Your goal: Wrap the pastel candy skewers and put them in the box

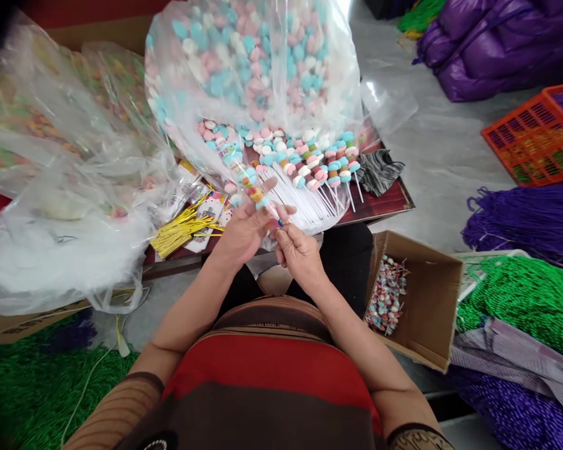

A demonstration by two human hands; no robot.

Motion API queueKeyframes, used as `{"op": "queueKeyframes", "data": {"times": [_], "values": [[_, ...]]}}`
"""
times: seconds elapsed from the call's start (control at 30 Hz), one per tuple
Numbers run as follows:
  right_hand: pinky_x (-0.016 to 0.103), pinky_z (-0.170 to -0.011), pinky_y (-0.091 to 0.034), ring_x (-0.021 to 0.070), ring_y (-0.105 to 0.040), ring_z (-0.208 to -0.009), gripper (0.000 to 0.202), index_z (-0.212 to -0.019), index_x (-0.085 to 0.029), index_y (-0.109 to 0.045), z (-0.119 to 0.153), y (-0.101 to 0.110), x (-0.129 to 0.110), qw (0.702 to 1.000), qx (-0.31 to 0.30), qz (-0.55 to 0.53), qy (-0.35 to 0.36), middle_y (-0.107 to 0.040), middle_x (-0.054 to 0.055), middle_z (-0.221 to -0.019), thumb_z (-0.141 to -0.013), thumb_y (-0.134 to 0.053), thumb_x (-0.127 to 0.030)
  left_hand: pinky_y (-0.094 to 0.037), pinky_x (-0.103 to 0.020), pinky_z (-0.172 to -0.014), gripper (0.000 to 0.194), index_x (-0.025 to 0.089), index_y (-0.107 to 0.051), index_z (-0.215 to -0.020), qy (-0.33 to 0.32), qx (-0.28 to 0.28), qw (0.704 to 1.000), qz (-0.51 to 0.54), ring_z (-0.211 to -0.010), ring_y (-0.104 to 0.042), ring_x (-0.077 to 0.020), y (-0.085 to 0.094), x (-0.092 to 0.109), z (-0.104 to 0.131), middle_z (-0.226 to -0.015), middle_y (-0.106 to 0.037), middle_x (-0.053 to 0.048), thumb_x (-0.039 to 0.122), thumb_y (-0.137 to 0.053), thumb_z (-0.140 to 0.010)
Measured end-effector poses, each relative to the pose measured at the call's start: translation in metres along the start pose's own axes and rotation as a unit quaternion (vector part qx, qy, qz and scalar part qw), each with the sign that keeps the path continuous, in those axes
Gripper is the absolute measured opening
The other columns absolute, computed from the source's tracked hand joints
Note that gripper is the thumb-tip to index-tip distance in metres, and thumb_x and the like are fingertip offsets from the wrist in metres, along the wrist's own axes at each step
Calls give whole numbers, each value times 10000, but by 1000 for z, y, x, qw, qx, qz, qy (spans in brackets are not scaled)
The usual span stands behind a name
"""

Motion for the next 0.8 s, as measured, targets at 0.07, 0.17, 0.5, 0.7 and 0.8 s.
{"op": "queueKeyframes", "data": {"times": [0.07,0.17,0.5,0.7,0.8], "values": [[237,-442,-346,89,-394,-388,496,-745,-224,-581,1,-3,0,1000,4,-8,-14,-495,-76,-449,-900,-596,-696,-425,-215,-460,644,241,-642,-1257,18,14,1000,13,-546,-565,-95,-4,-4,0,-707,-636,38,546,-850,-730],[242,-453,-353,93,-402,-404,536,-642,-222,-523,2,-8,3,999,16,-23,-26,-488,-62,-446,-904,-602,-682,-395,-190,-358,624,225,-619,-1289,55,31,998,17,-439,-523,-78,-4,-13,4,-649,-564,67,538,-802,-782],[261,-519,-450,137,-539,-460,619,-527,-200,-611,-7,12,-3,993,-93,48,-53,-594,10,-472,-912,-560,-683,-430,-272,-329,615,153,-605,-723,115,-17,993,35,-365,-515,-134,2,-27,0,-541,-525,25,754,-732,-700],[374,-805,-578,265,-739,-845,537,-1076,-266,-793,-16,67,-31,998,11,-54,-17,-800,93,-905,-696,-819,-645,-451,-295,-612,596,175,-557,-575,116,-98,988,30,-551,-601,-167,-17,-21,22,-476,-488,6,713,-792,-677],[436,-920,-557,314,-742,-974,877,-1221,-287,-734,-6,49,-37,968,-52,-239,-47,-785,135,-1060,-495,-862,-761,-387,-304,-535,642,196,-531,-571,227,-235,941,87,-387,-467,-145,-38,-50,41,-404,-423,39,762,-833,-530]]}}
Point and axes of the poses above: each hand's wrist, its own z-axis away from the middle knuckle, its own y-axis out of the back of the hand, x = y × z, the point moved 3 cm from there along -z, towards the middle knuckle
